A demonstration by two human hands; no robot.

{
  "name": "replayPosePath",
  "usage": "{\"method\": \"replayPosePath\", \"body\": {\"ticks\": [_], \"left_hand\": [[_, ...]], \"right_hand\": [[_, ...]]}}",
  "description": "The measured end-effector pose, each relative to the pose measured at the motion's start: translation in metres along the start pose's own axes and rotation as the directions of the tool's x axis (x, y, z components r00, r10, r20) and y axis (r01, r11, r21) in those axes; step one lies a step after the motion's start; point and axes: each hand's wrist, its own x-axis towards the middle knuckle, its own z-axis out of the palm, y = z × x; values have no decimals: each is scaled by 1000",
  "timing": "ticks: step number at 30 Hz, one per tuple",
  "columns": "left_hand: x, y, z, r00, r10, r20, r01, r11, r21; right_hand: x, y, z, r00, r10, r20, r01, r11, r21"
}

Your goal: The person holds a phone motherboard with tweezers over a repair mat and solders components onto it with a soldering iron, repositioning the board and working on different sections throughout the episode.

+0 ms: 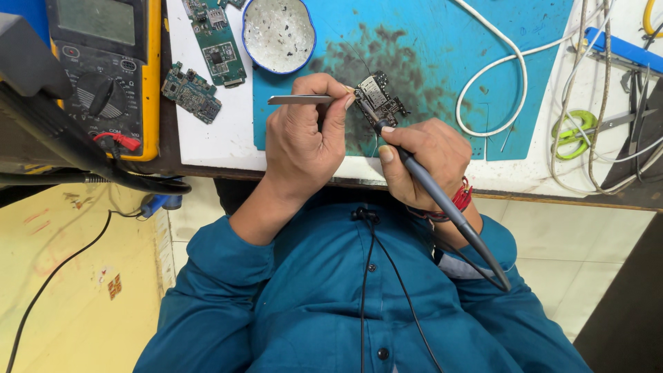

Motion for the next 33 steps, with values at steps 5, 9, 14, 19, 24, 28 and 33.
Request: {"method": "replayPosePath", "body": {"ticks": [5, 9, 14, 19, 24, 28, 33], "left_hand": [[0, 0, 1, 1000, -4, 0, 4, 1000, -1], [0, -1, 0, 1000, -8, 4, 8, 1000, -14], [0, -1, 1, 1000, -1, -3, 1, 1000, -3], [0, -1, 2, 1000, -12, 1, 12, 1000, -7], [0, -1, 2, 1000, -4, 0, 4, 1000, 4], [-1, -2, 2, 1000, -16, 3, 16, 1000, -6], [-1, -2, 2, 1000, -4, 1, 4, 1000, -3]], "right_hand": [[0, 0, -1, 1000, -10, -2, 10, 1000, 6], [2, 0, 0, 1000, -14, 4, 14, 1000, -6], [2, -1, 0, 1000, -9, 1, 9, 1000, 4], [2, 0, 0, 1000, -12, -2, 12, 1000, 8], [2, 1, -1, 1000, -23, 3, 23, 1000, 6], [1, 1, -1, 1000, -26, 6, 26, 1000, 3], [1, 1, 0, 1000, -19, 4, 19, 1000, 3]]}}
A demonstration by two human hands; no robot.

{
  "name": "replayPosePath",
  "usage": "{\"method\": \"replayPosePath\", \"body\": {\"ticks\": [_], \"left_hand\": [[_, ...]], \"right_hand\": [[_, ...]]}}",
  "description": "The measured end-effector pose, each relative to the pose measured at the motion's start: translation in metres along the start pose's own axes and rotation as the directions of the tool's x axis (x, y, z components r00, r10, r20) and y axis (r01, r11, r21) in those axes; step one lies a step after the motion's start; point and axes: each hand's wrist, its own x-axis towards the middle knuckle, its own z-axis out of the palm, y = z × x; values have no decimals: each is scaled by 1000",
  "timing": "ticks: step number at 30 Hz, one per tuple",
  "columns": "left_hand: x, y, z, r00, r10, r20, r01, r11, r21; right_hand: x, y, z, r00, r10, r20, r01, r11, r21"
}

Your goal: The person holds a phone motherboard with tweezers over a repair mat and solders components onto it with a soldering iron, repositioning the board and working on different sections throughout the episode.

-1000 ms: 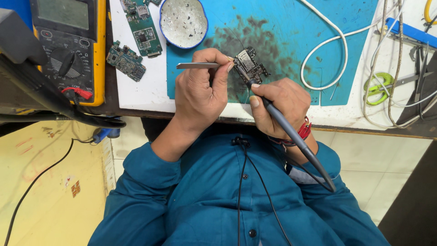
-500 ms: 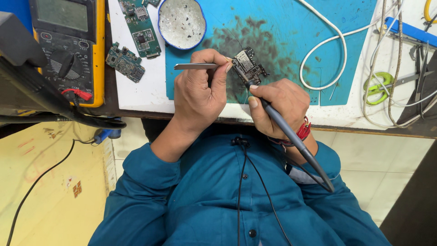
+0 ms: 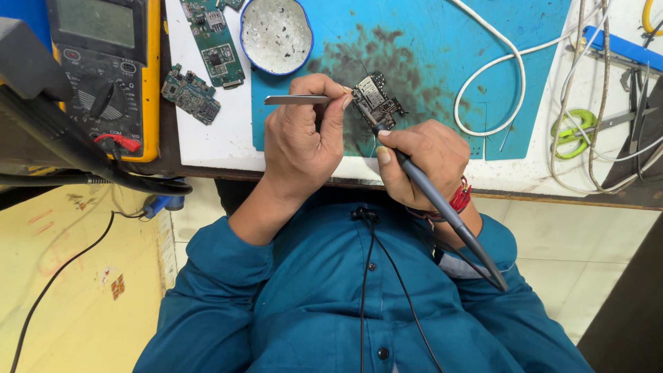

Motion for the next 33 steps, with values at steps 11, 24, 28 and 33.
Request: {"method": "replayPosePath", "body": {"ticks": [11, 24, 28, 33], "left_hand": [[1, 0, 2, 1000, 2, -5, -2, 1000, -3], [2, 3, 1, 1000, -14, -4, 14, 1000, 4], [2, 3, 1, 1000, 7, -5, -7, 1000, 3], [3, 3, 1, 1000, -6, -1, 6, 1000, -8]], "right_hand": [[1, 0, -1, 1000, -7, 2, 7, 1000, -8], [3, 0, -3, 1000, -13, -1, 13, 1000, -14], [4, 0, -4, 1000, -22, 3, 22, 1000, -16], [4, 0, -4, 1000, -16, -1, 16, 1000, -20]]}}
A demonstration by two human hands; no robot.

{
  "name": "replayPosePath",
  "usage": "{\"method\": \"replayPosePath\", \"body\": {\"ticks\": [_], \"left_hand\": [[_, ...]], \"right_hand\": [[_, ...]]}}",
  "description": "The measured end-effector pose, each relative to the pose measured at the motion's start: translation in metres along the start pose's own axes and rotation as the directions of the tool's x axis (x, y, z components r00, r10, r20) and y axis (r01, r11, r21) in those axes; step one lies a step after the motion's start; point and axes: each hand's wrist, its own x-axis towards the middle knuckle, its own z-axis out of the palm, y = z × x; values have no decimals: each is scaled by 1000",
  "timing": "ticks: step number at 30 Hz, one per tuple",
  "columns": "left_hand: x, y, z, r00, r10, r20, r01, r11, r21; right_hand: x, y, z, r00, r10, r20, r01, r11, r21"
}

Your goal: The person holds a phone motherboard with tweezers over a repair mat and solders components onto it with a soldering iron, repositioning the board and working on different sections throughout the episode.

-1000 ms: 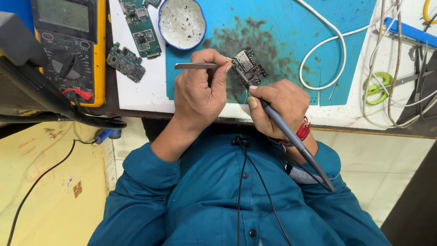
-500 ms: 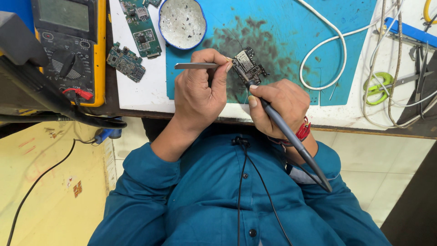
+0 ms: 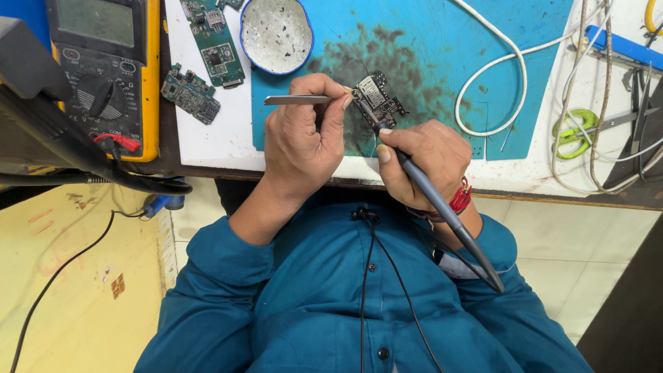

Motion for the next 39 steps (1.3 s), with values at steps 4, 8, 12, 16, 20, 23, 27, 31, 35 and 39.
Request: {"method": "replayPosePath", "body": {"ticks": [4, 8, 12, 16, 20, 23, 27, 31, 35, 39], "left_hand": [[0, 0, -1, 1000, 9, -4, -9, 1000, -9], [0, 0, -1, 1000, 1, -2, -1, 1000, -5], [1, 1, 0, 1000, 0, -4, 0, 1000, -4], [1, 1, 0, 1000, 8, -7, -8, 1000, -10], [1, 1, -1, 1000, -3, -3, 3, 1000, 7], [1, 1, -1, 1000, -11, 1, 11, 1000, 7], [1, 1, -1, 1000, 1, -5, -1, 1000, -2], [1, 1, -1, 1000, -4, -4, 4, 1000, -2], [1, 1, -1, 1000, -8, -2, 8, 1000, -3], [1, 1, -1, 1000, -12, -4, 12, 1000, 10]], "right_hand": [[0, 0, 0, 1000, -6, -2, 6, 1000, 7], [0, 0, 0, 1000, 0, -3, 0, 1000, 3], [1, 0, 1, 1000, -3, -5, 3, 1000, 7], [1, 0, 0, 1000, -4, -6, 4, 1000, 5], [1, 0, 0, 1000, 5, -7, -5, 1000, 11], [1, 0, 0, 1000, 6, -6, -6, 1000, 9], [1, 0, 1, 1000, 1, -15, -1, 1000, 16], [1, -1, 0, 1000, 4, -2, -4, 1000, 6], [2, -1, 1, 1000, 4, -4, -4, 1000, 17], [2, -1, 1, 1000, 6, -4, -6, 1000, 13]]}}
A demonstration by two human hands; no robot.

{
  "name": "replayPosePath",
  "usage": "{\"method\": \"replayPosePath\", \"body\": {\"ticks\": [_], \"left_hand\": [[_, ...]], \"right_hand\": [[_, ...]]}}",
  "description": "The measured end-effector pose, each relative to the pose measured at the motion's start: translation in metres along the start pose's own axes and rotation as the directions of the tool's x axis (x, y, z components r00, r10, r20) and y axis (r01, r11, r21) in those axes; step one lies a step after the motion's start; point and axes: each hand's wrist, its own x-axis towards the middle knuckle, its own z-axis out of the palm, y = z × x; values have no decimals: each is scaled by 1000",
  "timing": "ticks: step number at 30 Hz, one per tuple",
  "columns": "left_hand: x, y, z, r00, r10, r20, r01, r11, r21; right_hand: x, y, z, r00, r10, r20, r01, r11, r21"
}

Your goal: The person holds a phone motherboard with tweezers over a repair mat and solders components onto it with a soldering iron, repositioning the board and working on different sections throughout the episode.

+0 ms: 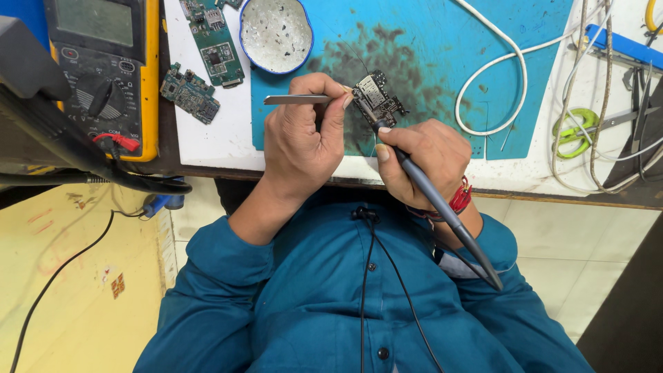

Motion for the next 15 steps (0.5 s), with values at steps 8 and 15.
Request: {"method": "replayPosePath", "body": {"ticks": [8, 15], "left_hand": [[0, -1, 0, 1000, 15, -4, -15, 1000, 5], [-1, -1, 0, 1000, 5, 2, -5, 1000, -5]], "right_hand": [[-1, 1, 0, 1000, 2, 2, -2, 1000, 10], [-2, 1, 1, 1000, 1, 9, -1, 1000, 8]]}}
